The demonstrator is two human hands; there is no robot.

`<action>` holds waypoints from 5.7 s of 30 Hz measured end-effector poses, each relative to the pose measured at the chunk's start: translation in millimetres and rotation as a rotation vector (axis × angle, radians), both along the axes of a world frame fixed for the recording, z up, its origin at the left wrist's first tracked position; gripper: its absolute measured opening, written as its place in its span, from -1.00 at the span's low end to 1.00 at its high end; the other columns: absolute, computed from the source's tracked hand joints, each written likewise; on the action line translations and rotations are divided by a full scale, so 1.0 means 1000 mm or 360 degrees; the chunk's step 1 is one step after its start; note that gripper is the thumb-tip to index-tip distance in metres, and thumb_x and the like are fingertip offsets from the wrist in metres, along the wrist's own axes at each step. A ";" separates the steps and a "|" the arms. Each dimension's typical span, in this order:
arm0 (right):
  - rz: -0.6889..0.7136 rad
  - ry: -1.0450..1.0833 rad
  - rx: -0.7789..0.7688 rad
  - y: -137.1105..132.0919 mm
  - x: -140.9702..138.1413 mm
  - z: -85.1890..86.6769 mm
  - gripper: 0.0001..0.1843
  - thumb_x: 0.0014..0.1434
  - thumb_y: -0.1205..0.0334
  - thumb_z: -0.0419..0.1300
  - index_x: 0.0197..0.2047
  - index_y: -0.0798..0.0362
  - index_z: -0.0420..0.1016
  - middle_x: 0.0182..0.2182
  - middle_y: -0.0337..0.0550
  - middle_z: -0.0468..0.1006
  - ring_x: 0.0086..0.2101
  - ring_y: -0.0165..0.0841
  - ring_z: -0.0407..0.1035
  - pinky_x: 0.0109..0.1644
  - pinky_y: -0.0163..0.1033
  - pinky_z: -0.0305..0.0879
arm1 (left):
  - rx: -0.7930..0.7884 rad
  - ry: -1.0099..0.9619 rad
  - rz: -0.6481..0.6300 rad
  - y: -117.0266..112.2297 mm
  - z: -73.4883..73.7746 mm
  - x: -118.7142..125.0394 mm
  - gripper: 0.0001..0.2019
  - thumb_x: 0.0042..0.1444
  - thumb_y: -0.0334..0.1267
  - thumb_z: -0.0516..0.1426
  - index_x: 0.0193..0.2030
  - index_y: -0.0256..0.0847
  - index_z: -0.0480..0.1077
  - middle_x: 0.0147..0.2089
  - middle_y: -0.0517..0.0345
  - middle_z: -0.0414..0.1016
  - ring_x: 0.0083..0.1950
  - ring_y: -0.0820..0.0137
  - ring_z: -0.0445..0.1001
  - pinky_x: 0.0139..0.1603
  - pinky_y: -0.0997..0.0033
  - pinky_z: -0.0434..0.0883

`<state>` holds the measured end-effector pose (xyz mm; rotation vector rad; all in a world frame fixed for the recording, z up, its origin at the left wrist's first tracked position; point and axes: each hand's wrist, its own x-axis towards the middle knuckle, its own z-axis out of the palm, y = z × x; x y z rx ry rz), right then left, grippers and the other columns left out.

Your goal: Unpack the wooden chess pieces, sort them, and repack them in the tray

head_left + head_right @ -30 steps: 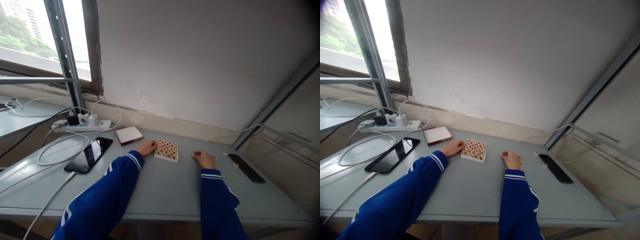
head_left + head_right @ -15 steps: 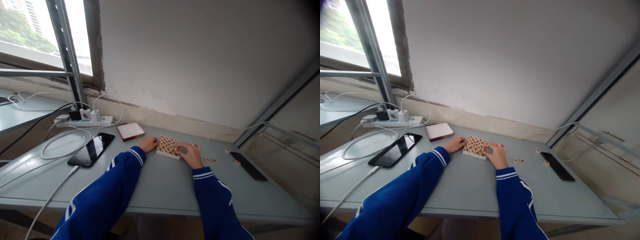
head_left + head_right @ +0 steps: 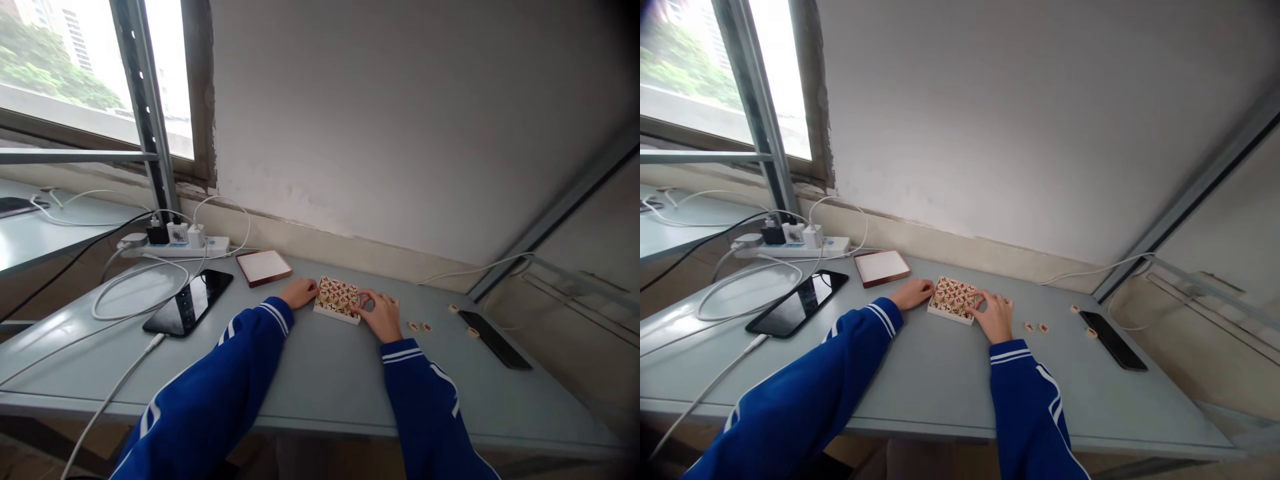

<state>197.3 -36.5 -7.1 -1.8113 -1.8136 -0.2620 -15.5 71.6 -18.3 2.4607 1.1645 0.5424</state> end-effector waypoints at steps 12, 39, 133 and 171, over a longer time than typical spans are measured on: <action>0.0067 0.0025 -0.0008 0.001 -0.001 -0.003 -0.72 0.03 -0.04 0.09 -0.21 -0.13 0.45 -0.43 -0.28 0.52 -0.31 -0.31 0.28 -0.17 -0.19 -0.10 | 0.0038 0.0055 -0.0004 0.001 0.000 0.001 -0.70 0.12 -0.14 -0.10 -0.42 -0.24 0.35 -0.39 0.08 0.44 -0.38 0.38 0.35 -0.44 0.49 0.15; -0.0007 0.0734 -0.0146 -0.009 0.017 -0.006 -0.53 0.00 -0.12 0.04 -0.20 0.08 0.43 -0.38 -0.13 0.50 -0.43 -0.37 0.30 -0.35 -0.29 0.19 | 0.0012 0.0042 0.0003 0.000 0.001 -0.001 -0.69 0.10 -0.14 -0.09 -0.39 -0.25 0.39 -0.36 0.07 0.46 -0.38 0.40 0.36 -0.42 0.49 0.18; -0.0287 -0.0164 0.0247 -0.008 0.000 -0.010 -0.74 0.13 0.30 -0.06 -0.16 0.03 0.37 -0.23 -0.08 0.45 -0.19 -0.26 0.23 -0.15 -0.15 -0.03 | -0.0361 -0.0006 -0.0368 0.005 0.011 -0.013 -0.68 0.01 -0.08 -0.05 -0.53 -0.28 0.34 -0.65 0.24 0.34 -0.56 0.51 0.26 -0.49 0.53 0.13; 0.0348 0.0541 0.0152 -0.002 0.004 -0.011 -0.64 0.05 0.01 0.09 -0.17 0.07 0.41 -0.25 -0.07 0.43 -0.31 -0.33 0.30 -0.15 -0.16 0.24 | -0.0390 -0.0006 -0.0298 0.000 0.015 -0.013 -0.71 0.01 -0.12 -0.03 -0.52 -0.26 0.37 -0.66 0.24 0.35 -0.57 0.50 0.25 -0.50 0.53 0.12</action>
